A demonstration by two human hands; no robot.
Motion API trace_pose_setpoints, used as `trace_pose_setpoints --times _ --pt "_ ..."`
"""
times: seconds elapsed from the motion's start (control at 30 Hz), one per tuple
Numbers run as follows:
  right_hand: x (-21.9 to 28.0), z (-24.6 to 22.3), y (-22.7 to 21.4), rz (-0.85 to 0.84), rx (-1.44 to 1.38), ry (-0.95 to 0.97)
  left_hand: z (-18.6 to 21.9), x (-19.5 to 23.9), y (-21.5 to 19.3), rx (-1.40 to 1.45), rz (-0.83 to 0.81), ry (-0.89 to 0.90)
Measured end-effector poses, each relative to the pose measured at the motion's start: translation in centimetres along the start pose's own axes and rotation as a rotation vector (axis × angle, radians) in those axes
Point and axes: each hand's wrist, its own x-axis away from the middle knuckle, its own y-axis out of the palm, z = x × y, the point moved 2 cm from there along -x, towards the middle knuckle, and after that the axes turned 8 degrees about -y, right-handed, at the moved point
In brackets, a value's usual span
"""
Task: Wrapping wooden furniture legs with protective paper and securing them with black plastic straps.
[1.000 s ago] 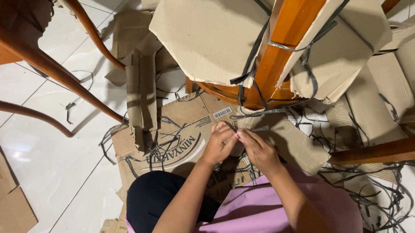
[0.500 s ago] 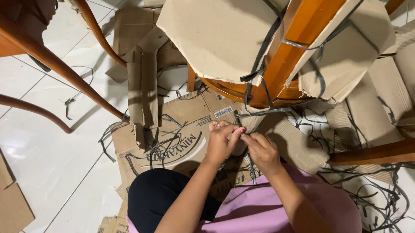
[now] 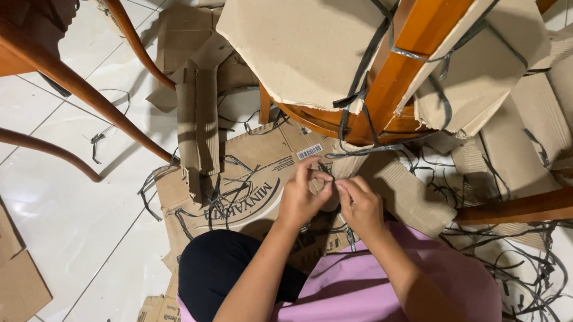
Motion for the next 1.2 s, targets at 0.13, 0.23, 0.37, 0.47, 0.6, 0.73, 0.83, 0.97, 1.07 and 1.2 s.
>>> trace_pose_setpoints --times 0.13,0.23,0.37,0.47,0.6,0.73,0.83,0.97,1.07,1.2 --pt "1.0 0.3 0.9 0.038 -0.229 0.269 -0.8 0.0 0.2 0.161 -0.012 -0.216" --pt "1.9 0.9 1.9 0.103 -0.445 0.426 -3.2 0.1 1.6 0.399 -0.073 -0.492" --pt "1.5 0.4 1.6 0.093 -0.448 0.455 -6.3 0.6 3.7 0.879 -0.098 -0.731" --pt "0.5 -0.6 0.7 0.098 -0.394 0.432 -6.7 1.1 4.1 0.922 -0.06 -0.732" --pt "0.0 -0.6 0.0 0.074 -0.189 0.309 -6.2 1.8 4.9 0.851 0.018 -0.619" --pt "2.7 2.5 1.1 0.039 -0.08 0.27 -6.6 1.3 5.8 0.846 0.1 -0.601" --pt "3.4 4.8 0.9 0.074 -0.112 0.29 -9.2 0.1 7.6 0.927 0.185 -0.61" --pt "2.7 4.7 -0.3 0.019 -0.095 0.41 -8.7 -0.2 7.8 0.985 0.242 -0.681" --pt "0.5 3.9 -3.0 -0.164 -0.123 0.556 -10.8 -0.7 5.6 0.643 0.087 -0.675" --pt "2.6 5.0 -5.5 -0.729 0.094 0.805 -4.7 2.5 -1.3 -0.058 -0.404 -0.573"
